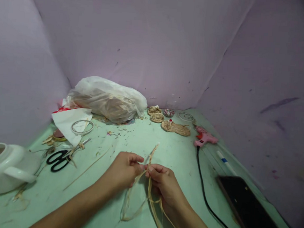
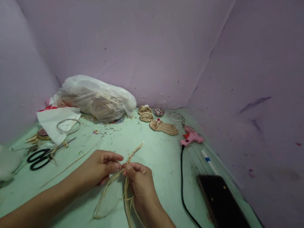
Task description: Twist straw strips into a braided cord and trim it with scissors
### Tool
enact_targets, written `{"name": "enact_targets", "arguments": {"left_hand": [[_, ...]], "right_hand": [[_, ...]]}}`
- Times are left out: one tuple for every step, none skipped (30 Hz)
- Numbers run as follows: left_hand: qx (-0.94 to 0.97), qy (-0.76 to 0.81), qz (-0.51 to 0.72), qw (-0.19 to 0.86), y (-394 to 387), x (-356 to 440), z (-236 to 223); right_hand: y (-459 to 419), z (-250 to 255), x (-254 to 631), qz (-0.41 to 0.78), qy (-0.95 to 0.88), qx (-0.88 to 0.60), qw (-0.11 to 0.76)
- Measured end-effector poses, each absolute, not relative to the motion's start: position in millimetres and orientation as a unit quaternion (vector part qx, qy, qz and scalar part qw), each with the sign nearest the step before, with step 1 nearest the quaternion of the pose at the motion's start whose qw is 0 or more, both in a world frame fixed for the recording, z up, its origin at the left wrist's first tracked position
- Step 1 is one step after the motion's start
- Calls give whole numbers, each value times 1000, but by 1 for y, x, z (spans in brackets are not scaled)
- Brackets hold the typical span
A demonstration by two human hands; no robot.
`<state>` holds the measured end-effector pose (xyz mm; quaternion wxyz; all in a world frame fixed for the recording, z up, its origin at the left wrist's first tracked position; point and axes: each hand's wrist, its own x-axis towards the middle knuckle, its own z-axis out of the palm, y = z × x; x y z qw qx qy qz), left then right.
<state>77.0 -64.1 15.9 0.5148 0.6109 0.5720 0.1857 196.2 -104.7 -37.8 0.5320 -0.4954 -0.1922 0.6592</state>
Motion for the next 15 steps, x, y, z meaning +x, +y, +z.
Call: {"name": "enact_targets", "arguments": {"left_hand": [[579,555,154,577,-61,79,10],[556,536,134,621,-59,80,4],[543,520,128,647,-58,81,-2],[536,511,128,660,-57,81,-6],[533,508,130,664,-57,80,-9],[531,513,131,662,-56,80,-10],[529,520,131,658,-56,79,-11],[526,527,130,655,-55,78,-10],[522,534,128,653,-54,77,-10],[517,540,128,652,-54,77,-9],[512,542,129,654,-53,77,-8],[506,543,130,658,-53,78,-8],[502,543,133,660,-53,79,-9],[500,544,140,659,-53,80,-10],[503,541,153,657,-54,81,-11]], "right_hand": [[-105,-38,195,670,-202,-479,530],[-106,-38,195,679,-211,-463,529],[-106,-39,194,684,-218,-453,528],[-106,-40,194,685,-221,-450,529],[-106,-41,193,682,-221,-453,531],[-106,-41,193,676,-218,-460,532],[-106,-42,193,669,-215,-471,534],[-106,-43,193,661,-213,-481,535],[-106,-44,193,654,-213,-488,537],[-106,-44,193,647,-213,-494,541],[-106,-45,193,639,-213,-499,545],[-106,-44,193,629,-212,-504,552],[-106,-44,193,620,-210,-510,558],[-106,-43,193,613,-209,-517,561],[-105,-43,193,608,-207,-523,560]]}}
